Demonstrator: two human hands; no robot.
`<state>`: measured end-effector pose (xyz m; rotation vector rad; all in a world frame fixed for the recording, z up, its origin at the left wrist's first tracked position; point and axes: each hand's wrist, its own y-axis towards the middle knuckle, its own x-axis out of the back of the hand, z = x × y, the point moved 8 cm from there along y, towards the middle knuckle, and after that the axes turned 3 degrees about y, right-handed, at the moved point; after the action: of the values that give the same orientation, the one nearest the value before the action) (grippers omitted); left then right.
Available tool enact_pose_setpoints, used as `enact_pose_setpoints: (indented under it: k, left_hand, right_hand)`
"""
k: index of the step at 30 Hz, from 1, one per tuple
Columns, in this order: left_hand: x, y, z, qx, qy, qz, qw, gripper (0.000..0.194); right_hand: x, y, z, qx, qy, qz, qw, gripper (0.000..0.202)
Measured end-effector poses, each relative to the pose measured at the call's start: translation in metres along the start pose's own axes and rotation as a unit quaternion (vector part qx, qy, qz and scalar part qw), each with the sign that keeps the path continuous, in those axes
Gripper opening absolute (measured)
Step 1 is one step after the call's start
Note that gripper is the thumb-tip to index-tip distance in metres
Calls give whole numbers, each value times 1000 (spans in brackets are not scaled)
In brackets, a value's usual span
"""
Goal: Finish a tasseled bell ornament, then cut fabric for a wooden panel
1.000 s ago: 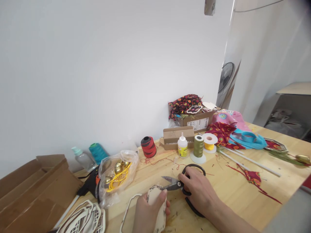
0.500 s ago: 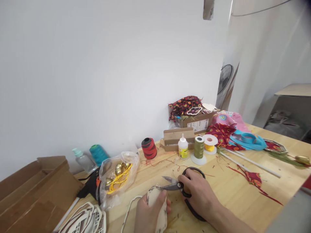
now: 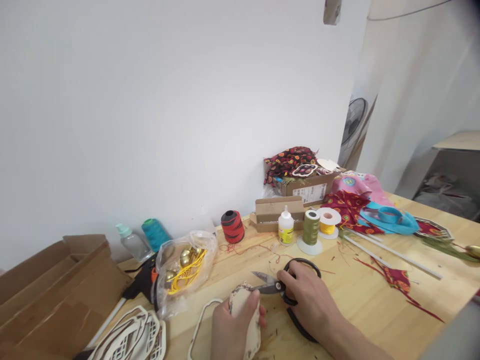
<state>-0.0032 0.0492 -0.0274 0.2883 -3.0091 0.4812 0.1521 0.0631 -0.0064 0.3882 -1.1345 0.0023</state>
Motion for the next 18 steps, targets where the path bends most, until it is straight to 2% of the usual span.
enact_pose_setpoints:
  k: [8,13,18]
  left_hand:
    - [0,0,-2,3,1,-12,1000,38]
    - [-6,-5,0,14,-4,3,1000,36]
    - [-4,-1,0,2,10,18,1000,33]
  right_hand:
    - [3,2,-1,-7,-11,-10,1000,28]
    - [8,-1,-23,-110,38,-11,993,25]
    - [9,-1,-14,-52,57,-18,997,26]
